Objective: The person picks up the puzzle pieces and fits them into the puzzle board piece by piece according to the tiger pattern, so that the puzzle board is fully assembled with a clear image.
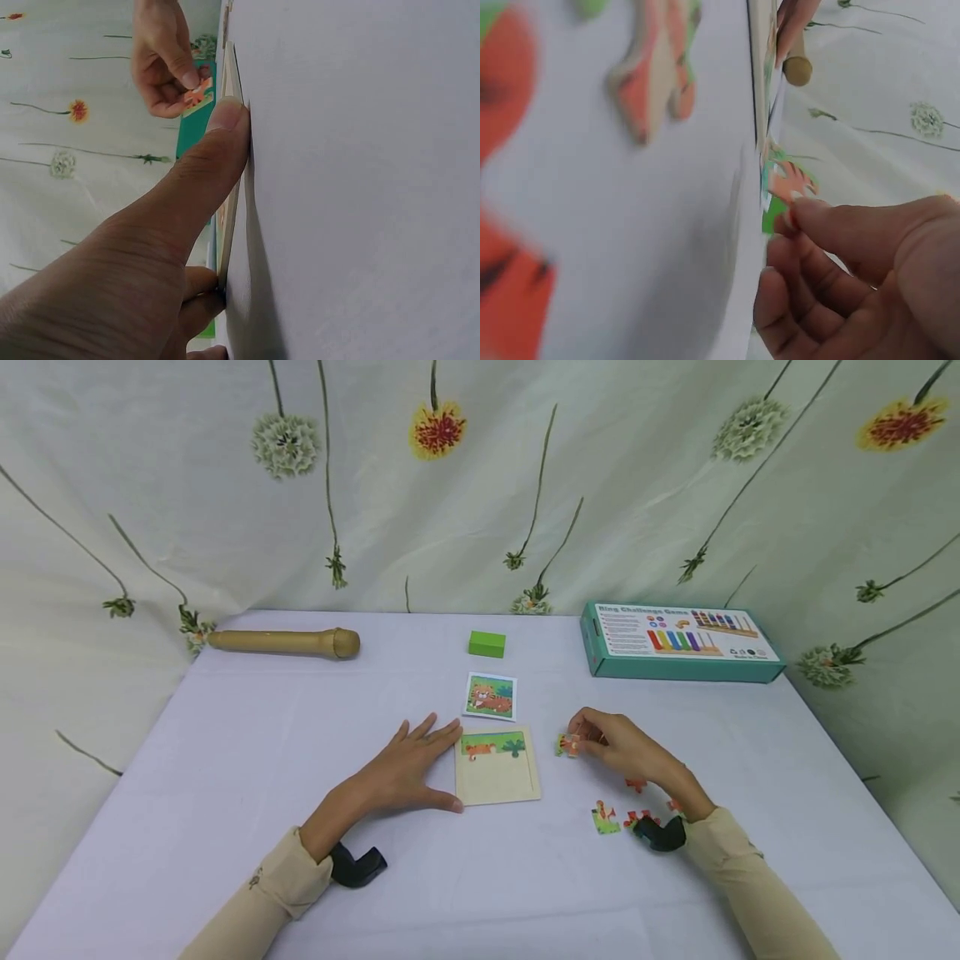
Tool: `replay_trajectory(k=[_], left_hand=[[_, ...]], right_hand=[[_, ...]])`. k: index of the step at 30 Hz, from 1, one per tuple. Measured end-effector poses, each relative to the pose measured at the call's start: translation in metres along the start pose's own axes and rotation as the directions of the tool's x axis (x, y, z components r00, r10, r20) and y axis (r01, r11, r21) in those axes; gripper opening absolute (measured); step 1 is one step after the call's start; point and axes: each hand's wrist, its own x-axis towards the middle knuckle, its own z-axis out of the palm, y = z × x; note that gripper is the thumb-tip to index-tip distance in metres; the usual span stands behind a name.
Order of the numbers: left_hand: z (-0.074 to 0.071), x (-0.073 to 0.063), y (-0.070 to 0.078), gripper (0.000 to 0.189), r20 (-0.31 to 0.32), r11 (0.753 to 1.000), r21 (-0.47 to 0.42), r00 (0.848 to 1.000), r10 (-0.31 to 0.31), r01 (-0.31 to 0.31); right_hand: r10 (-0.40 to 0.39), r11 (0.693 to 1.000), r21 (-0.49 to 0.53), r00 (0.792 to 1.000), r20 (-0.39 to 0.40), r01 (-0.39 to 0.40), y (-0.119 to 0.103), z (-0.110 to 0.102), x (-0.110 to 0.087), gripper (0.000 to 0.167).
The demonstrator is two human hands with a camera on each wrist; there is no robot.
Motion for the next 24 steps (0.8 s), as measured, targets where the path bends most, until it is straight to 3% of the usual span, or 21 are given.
replay_trajectory(k=[8, 24], left_hand=[[-0.001, 0.001, 0.000, 0.114, 0.006, 1.000, 0.013, 1.000, -0.004, 0.004], [0.002, 0.004, -0.001, 0.114, 0.005, 1.000, 0.018, 1.000, -0.024, 0.024]], right_hand=[[-0.010, 0.994, 0.110, 0.999, -0.045, 0.015, -0.018, 0.005, 0.012, 0.015], [-0.015, 0.975, 0.220, 0.999, -0.031, 0.021, -0.028, 0.008, 0.018, 0.014]])
